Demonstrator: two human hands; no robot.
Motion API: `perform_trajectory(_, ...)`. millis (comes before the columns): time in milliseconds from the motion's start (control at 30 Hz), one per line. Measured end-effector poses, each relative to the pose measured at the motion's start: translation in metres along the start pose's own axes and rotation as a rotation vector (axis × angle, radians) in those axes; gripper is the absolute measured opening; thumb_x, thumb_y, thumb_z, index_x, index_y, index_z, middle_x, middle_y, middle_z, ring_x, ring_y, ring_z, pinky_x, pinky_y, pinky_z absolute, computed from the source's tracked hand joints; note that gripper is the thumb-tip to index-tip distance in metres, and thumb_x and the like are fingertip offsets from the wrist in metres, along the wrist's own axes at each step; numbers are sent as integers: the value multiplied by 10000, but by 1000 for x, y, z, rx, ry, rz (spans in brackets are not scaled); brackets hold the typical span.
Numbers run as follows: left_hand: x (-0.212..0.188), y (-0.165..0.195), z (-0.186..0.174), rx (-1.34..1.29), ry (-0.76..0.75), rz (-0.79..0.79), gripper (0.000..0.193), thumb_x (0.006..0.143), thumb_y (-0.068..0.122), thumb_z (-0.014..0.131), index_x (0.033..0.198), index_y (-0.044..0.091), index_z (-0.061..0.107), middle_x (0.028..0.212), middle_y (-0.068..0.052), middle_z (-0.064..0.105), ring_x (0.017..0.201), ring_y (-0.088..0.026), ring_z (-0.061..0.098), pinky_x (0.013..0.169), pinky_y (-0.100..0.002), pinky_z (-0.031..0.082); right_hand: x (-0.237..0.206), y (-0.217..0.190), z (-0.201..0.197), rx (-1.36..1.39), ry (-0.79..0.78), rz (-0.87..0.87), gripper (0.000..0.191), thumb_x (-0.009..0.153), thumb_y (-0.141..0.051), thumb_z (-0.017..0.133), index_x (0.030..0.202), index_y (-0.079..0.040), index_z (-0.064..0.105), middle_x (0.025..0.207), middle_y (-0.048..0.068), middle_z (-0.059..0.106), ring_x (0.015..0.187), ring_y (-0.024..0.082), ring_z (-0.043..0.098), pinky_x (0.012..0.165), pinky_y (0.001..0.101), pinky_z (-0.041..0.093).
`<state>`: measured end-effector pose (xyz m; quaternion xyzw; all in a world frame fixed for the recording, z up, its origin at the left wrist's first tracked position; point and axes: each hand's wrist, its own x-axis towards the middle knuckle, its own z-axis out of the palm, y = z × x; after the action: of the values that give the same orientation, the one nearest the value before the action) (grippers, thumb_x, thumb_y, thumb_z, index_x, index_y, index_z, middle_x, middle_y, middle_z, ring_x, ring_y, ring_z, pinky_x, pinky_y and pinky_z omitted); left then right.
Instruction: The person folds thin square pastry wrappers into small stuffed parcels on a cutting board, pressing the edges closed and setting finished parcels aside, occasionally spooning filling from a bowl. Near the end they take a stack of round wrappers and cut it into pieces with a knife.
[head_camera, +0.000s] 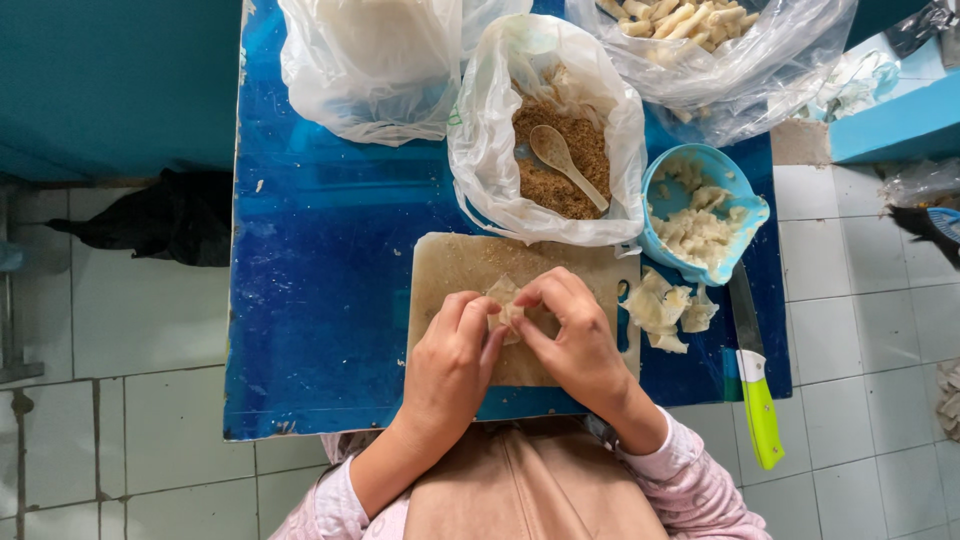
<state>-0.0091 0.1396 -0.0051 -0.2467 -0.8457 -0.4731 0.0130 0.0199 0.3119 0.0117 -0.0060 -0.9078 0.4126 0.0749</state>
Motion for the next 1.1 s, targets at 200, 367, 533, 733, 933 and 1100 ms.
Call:
perform_trajectory(200, -1, 0, -1, 15, -36, 36, 197, 905, 60, 699, 1099, 58, 668, 1140, -131, 622, 913, -303, 679, 721, -395, 554, -5, -2, -10, -236, -78, -202, 149, 809, -30, 747, 953, -58, 723, 1003, 97, 634, 979, 304, 612, 865, 398, 471)
perform_trajectory(367, -4, -4, -10, 176, -131, 211, 325, 823, 13, 658, 1147, 34, 678, 1145, -118, 626, 969, -286, 653, 782, -373, 562, -17, -2, -24, -503, -124, -487, 357, 770, -50, 700, 1124, -15, 731, 1102, 104, 629, 1039, 303, 610, 897, 419, 466)
perform_trajectory(533, -2, -9, -23, 312, -212, 412, 391, 835, 100, 667, 1210, -12, 664, 1152, -133, 627, 983, -262, 634, 790, -371, 536, -15, 10, -20, -480, -82, -551, 300, 813, -72, 707, 1107, -22, 729, 1064, 79, 656, 1013, 269, 620, 895, 403, 469)
perform_trajectory(733, 9, -16, -23, 341, -295, 461, 367, 800, 101, 655, 1155, 9, 672, 1099, -110, 637, 964, -258, 641, 795, -366, 534, -10, 14, 1, -94, -7, -86, 71, 842, -75, 755, 876, -41, 702, 914, 108, 634, 914, 307, 602, 815, 390, 482)
perform_trajectory(933, 21, -17, -8, 164, -254, 216, 102, 922, 142, 685, 917, 57, 628, 899, -115, 613, 839, -311, 653, 737, -403, 539, -9, 7, -2, -153, 11, -151, 65, 849, -70, 741, 896, -44, 705, 929, 98, 637, 941, 310, 598, 823, 425, 458)
perform_trajectory(1100, 23, -16, -9, 157, -252, 143, 105, 891, 128, 698, 901, 52, 625, 873, -127, 607, 830, -317, 655, 698, -402, 537, -7, 6, -2, -164, 3, -168, 95, 822, -107, 774, 878, -66, 709, 910, 90, 632, 925, 310, 599, 812, 432, 445)
